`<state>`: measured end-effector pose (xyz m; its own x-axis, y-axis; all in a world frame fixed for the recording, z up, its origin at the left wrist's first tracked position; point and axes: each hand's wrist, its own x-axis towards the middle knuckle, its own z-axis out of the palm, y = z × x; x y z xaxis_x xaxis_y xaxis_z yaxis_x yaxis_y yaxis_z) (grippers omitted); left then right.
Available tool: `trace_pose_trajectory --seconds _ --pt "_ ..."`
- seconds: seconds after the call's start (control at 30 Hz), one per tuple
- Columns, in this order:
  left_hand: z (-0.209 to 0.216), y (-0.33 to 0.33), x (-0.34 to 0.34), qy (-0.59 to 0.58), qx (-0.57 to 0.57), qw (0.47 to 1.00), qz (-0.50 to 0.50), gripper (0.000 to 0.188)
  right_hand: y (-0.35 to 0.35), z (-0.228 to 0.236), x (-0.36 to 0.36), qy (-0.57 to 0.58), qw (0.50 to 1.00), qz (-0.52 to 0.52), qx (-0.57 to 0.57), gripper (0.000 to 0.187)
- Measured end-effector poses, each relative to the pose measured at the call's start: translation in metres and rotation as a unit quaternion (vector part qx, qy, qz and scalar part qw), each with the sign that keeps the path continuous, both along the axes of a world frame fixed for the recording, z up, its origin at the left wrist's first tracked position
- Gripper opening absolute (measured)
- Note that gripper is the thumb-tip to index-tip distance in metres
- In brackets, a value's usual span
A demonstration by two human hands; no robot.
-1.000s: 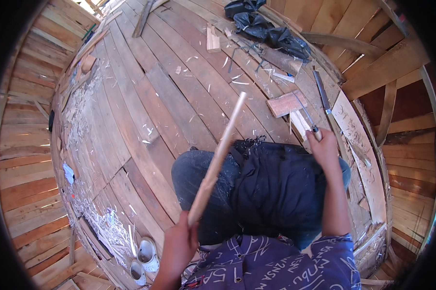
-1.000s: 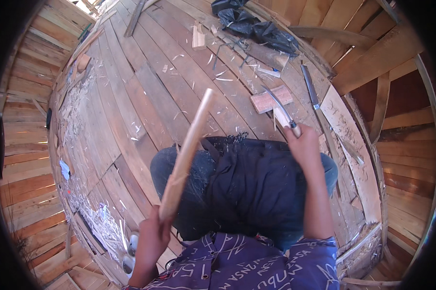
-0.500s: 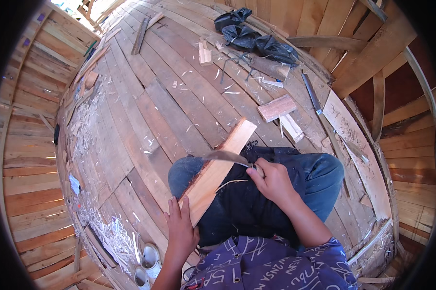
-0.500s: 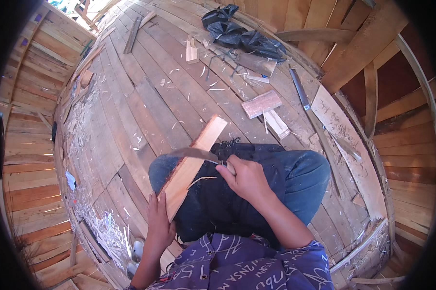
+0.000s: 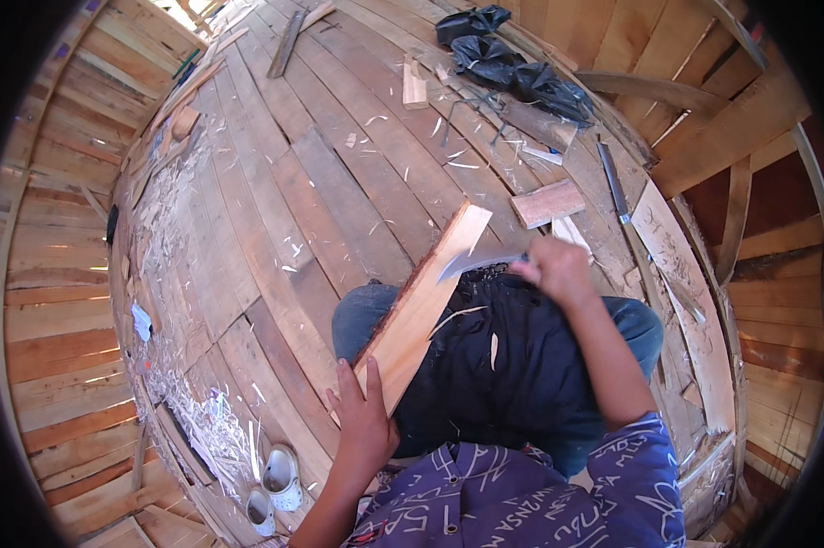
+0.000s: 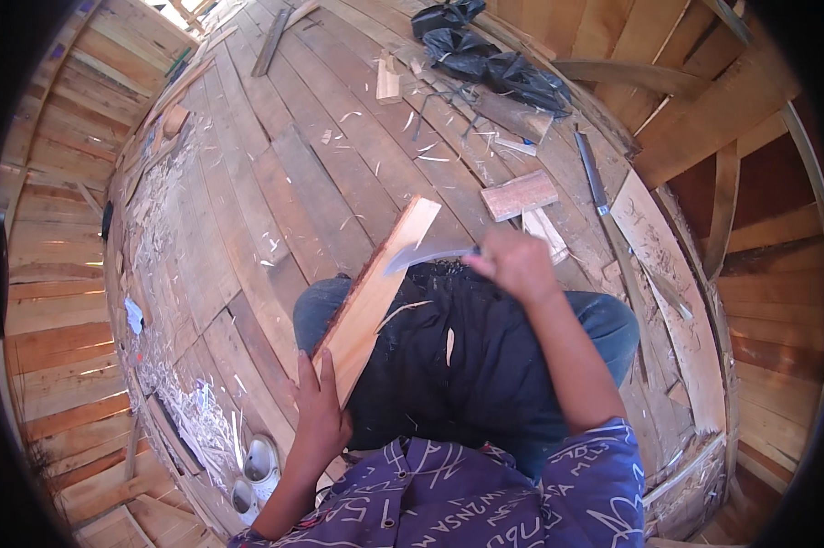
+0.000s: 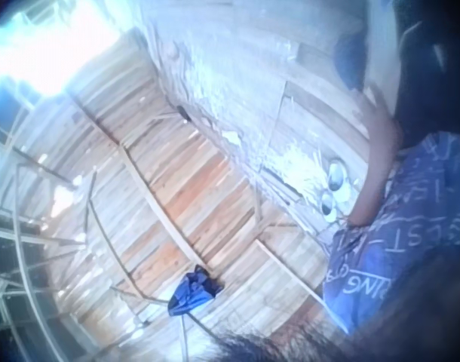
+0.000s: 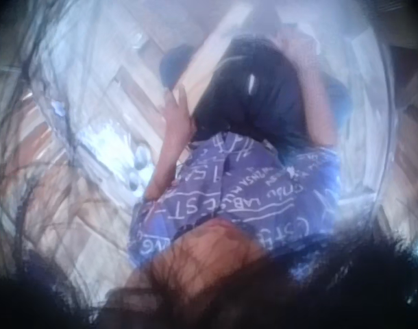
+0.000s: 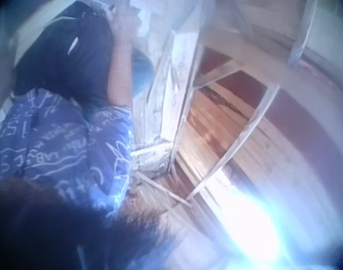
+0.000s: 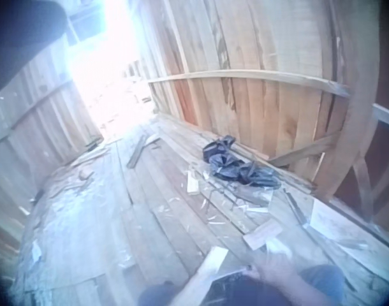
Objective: The person carves a long piece of wood using a curved blade while sitting on a wooden floor. They draw the blade along the length of the wood to remove thin shavings and occasionally turn the piece over to work on different sides.
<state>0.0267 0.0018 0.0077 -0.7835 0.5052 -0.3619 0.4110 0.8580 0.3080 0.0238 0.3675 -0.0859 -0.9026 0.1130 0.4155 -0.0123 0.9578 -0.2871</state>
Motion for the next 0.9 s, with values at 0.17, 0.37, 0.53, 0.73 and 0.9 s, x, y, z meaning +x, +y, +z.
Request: trace_pose_trajectory --seconds 0.17,0.37,0.53,0.73,0.9 --pt "-0.003 0.003 0.002 -0.023 0.028 0.999 0.030 0.090 0.004 0.007 -0.010 0.013 0.999 -0.045 0.024 0.047" --pt "-0.008 0.007 0.002 -0.023 0.023 0.999 0.034 0.091 -0.028 0.013 0.004 0.008 0.995 -0.076 -0.068 0.043" --pt "-0.004 0.011 0.002 -0.034 0.019 0.998 0.048 0.089 -0.038 0.032 0.012 -0.017 0.986 -0.036 -0.162 0.036" --pt "-0.011 0.003 0.002 -0.022 0.064 0.997 0.031 0.090 -0.035 0.037 0.009 -0.104 0.966 -0.011 -0.234 0.038" --pt "-0.011 0.002 0.002 -0.012 0.063 0.998 0.023 0.089 -0.039 0.039 0.007 -0.116 0.928 0.016 -0.354 0.039"
